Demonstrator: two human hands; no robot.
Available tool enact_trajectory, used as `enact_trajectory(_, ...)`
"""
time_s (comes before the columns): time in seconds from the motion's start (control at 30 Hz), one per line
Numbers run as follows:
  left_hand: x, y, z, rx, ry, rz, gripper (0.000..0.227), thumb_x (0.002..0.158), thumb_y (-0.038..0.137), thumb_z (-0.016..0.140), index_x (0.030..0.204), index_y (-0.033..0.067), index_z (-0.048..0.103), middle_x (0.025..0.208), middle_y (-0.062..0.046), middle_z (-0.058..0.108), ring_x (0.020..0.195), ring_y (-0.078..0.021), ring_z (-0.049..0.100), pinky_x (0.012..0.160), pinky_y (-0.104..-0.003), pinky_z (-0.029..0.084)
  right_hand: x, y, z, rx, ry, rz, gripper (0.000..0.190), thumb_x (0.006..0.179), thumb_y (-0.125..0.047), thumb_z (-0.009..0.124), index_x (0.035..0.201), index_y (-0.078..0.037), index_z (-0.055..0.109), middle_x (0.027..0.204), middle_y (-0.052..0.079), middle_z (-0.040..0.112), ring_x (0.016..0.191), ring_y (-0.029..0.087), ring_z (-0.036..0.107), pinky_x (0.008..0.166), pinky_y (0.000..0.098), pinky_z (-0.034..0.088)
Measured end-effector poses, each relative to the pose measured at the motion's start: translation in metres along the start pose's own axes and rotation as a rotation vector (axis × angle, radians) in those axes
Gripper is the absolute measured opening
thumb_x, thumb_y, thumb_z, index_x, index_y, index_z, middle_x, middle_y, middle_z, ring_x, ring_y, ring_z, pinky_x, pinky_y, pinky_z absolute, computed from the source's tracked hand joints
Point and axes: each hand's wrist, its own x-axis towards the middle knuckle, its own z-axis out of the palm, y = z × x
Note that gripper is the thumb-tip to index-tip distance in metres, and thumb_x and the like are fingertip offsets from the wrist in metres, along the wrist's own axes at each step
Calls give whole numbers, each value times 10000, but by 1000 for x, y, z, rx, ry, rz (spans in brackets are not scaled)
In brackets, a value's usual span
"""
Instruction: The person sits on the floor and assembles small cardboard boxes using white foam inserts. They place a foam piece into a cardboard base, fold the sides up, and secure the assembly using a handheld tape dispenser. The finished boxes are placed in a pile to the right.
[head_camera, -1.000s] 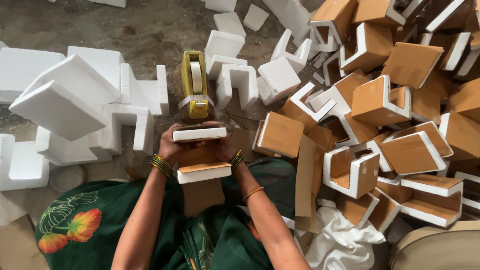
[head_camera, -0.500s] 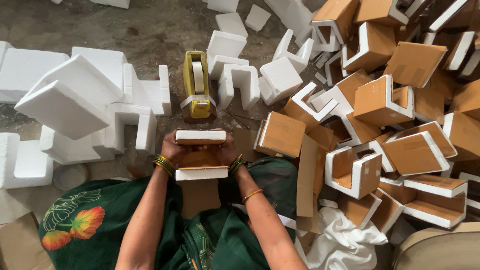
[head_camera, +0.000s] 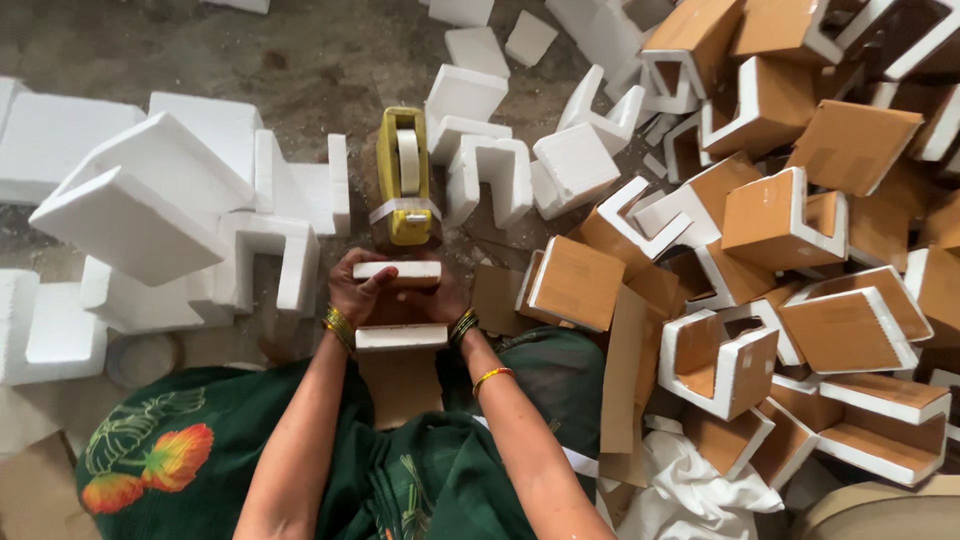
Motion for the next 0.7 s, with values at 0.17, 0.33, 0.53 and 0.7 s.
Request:
enact_trajectory(0.17, -5, -5, -1, -33, 9, 75, 272, 831, 252, 865, 953, 60, 716, 905, 26, 684, 843, -58, 638, 729, -226, 533, -2, -16, 4, 447, 17, 75, 473, 933, -227, 788, 1334, -48, 612, 1330, 108, 687, 1228, 183, 643, 1059, 333, 519)
enact_trajectory(0.33, 0, -23, 2, -92, 29, 52, 200, 969, 226, 775, 909, 56, 689, 804, 32, 599, 745, -49, 536, 648, -223, 439, -5, -7, 5, 541, 48, 128, 391, 970, -256, 746, 1288, -59, 631, 1369, 68, 669, 1232, 156, 618, 1051, 299, 496)
enact_trajectory(0.53, 2, -1, 6, -38, 28, 45, 159, 998, 185, 737, 930, 50, 687, 831, 19, 619, 791, -82, 562, 717, -275, 478, -5, 10, 5, 589, 76, 190, 331, 985, -225, 758, 1265, -68, 679, 1219, 57, 707, 1080, 141, 627, 976, 295, 504)
enact_trajectory(0.7, -4, 79, -8, 787, -141, 394, 331, 844, 169, 766, 1166, 127, 703, 1102, -114, 697, 1098, -348, 595, 962, -471, 460, 6, 20, 1, 465, 56, 172, 323, 972, -244, 742, 1240, -78, 672, 1157, 48, 722, 1071, 132, 655, 958, 298, 525)
